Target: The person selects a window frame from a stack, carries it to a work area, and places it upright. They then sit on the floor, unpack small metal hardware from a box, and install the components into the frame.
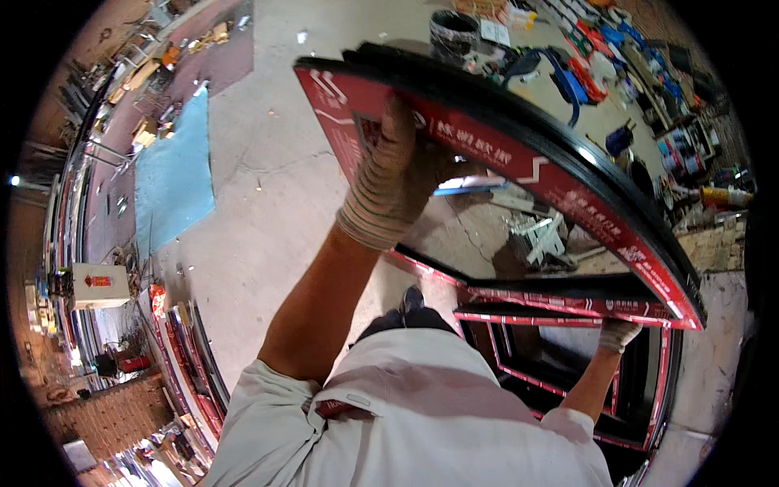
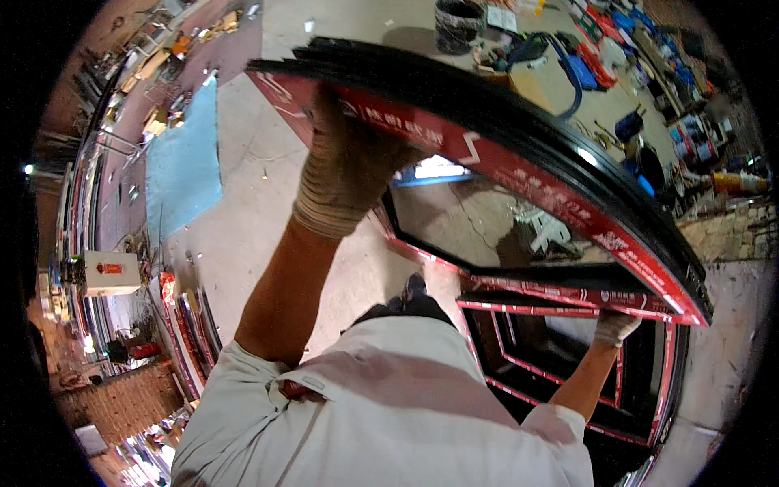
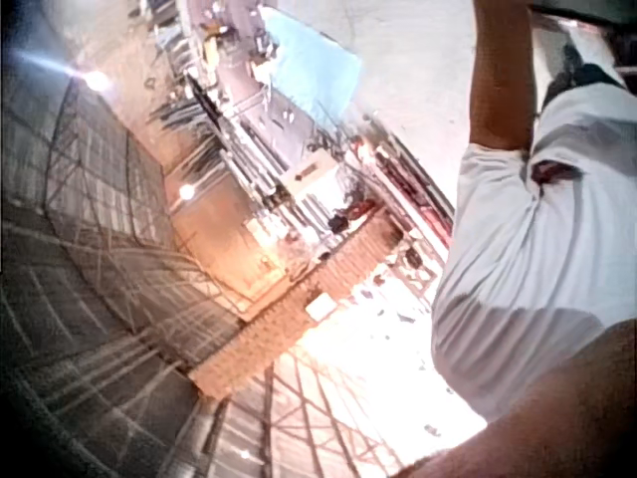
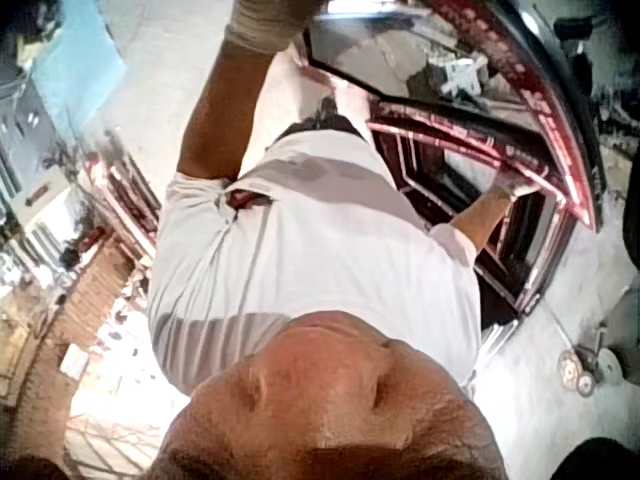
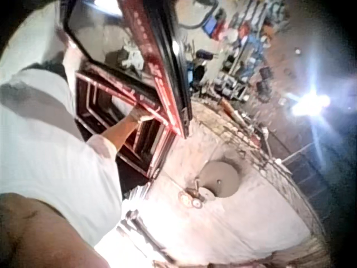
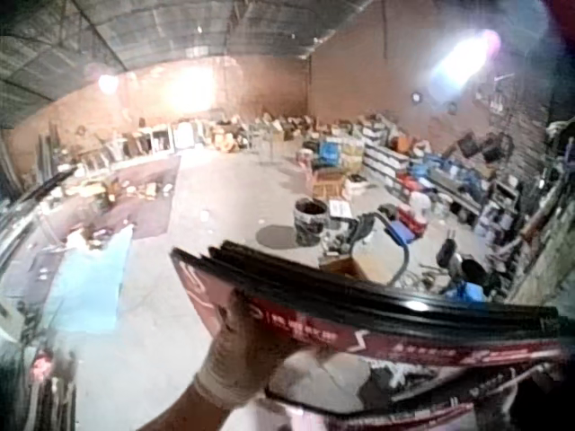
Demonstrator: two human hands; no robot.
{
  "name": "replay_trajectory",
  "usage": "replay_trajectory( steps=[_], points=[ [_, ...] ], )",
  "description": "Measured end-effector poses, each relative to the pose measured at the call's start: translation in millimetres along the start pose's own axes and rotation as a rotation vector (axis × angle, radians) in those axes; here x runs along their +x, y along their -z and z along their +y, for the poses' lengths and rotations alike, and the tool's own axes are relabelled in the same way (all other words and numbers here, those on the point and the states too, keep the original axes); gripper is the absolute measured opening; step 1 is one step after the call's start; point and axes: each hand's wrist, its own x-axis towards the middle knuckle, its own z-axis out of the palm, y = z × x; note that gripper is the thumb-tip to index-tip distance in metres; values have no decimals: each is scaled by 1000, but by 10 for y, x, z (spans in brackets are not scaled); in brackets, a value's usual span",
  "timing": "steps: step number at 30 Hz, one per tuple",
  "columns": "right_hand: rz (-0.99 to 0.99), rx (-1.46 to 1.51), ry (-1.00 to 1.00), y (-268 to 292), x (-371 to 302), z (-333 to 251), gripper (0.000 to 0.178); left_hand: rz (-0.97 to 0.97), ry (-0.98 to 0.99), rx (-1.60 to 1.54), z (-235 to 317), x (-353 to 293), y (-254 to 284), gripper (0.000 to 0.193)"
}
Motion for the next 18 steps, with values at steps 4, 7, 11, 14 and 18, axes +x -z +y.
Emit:
replay_trajectory(
  steps=[4, 7, 11, 14, 18],
  points=[
    [-25, -9, 15, 112, 135, -57, 50, 28, -1, -141, -39, 7, 24, 81],
    [186, 13, 16, -291, -59, -34, 56, 129, -11, -178, 46, -8, 17, 77],
    [173, -30, 27, -694, -165, 80, 59, 152, -100, -152, 427, 4, 23, 73],
    [135, -19, 29, -1316, -401, 327, 61, 193, -132, -59, 829, 9, 231, 70],
    [161, -76, 11, -1865, -521, 747, 67, 293, -193, 63, 1533, -101, 600, 65]
  ],
)
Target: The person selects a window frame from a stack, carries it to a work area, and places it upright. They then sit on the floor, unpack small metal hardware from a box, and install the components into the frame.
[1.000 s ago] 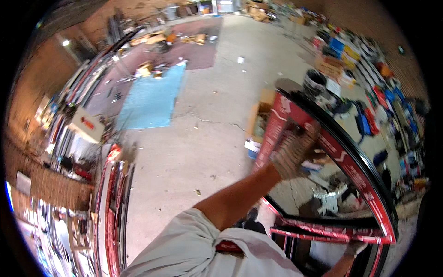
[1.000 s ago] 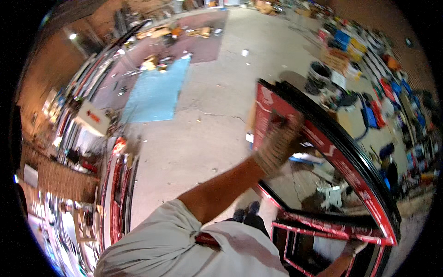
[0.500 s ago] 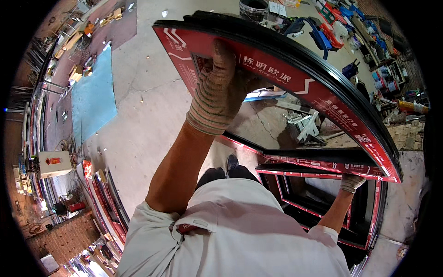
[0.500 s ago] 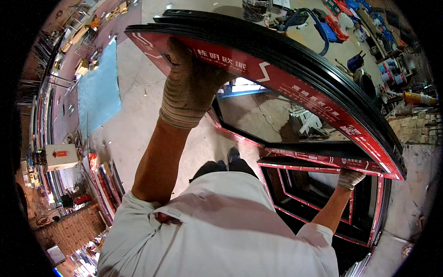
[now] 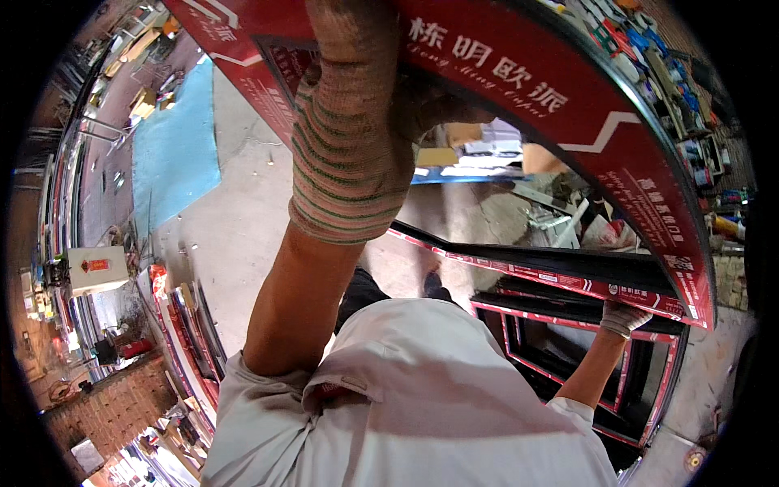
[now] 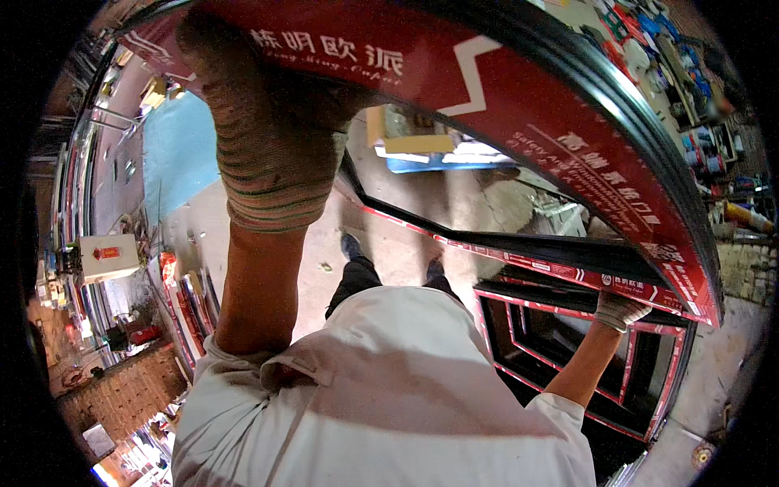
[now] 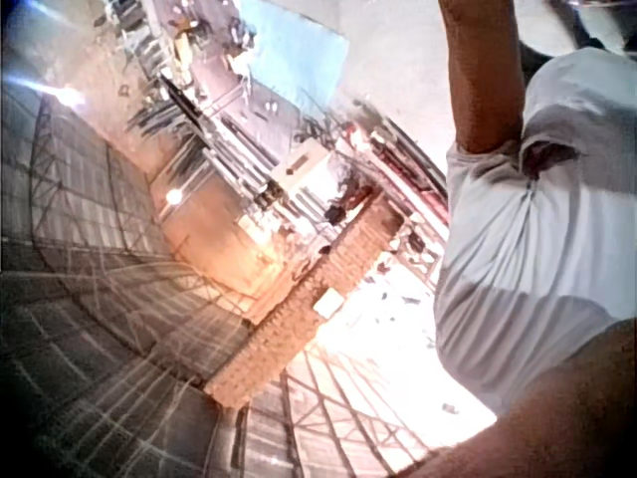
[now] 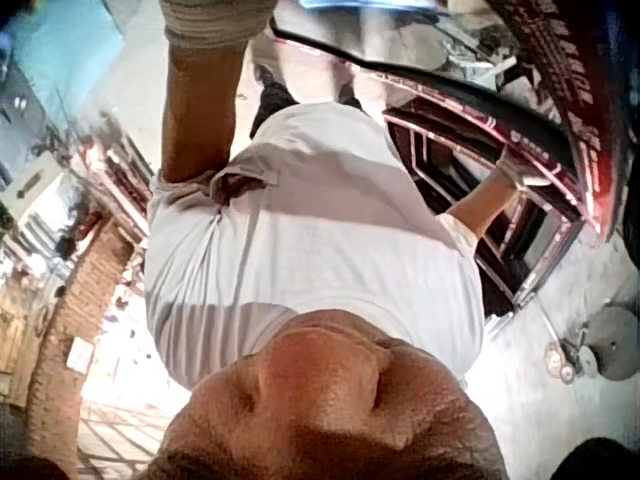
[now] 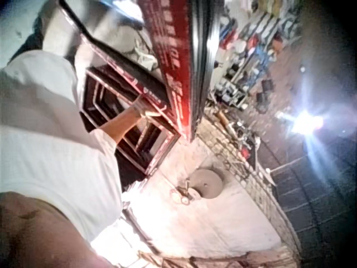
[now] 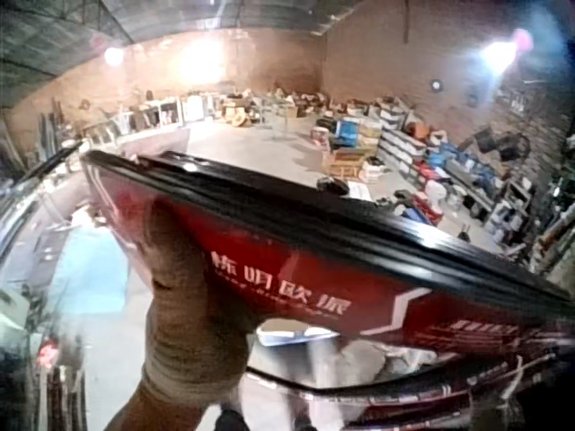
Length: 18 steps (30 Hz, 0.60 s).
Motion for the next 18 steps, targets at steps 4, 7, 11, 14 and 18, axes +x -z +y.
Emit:
replay_trajectory(
  steps=[4, 7, 11, 14, 18],
  points=[
    [-186, 71, -32, -1070, -725, 511, 62, 101, -100, 123, 813, -42, 424, 60],
    [-298, 50, -46, -1297, -564, 832, 59, 64, -208, 130, 1232, -42, 517, 56],
    [-289, 61, -166, -1497, -1207, 615, 71, -8, -359, 107, 1726, -278, 264, 50],
    [-732, 179, -273, -1619, -1135, 656, 67, -117, -496, 123, 2137, -316, -64, 46],
    [-996, 307, -314, -1961, -1685, 661, 63, -111, -755, 244, 2829, -650, -281, 40]
  ],
)
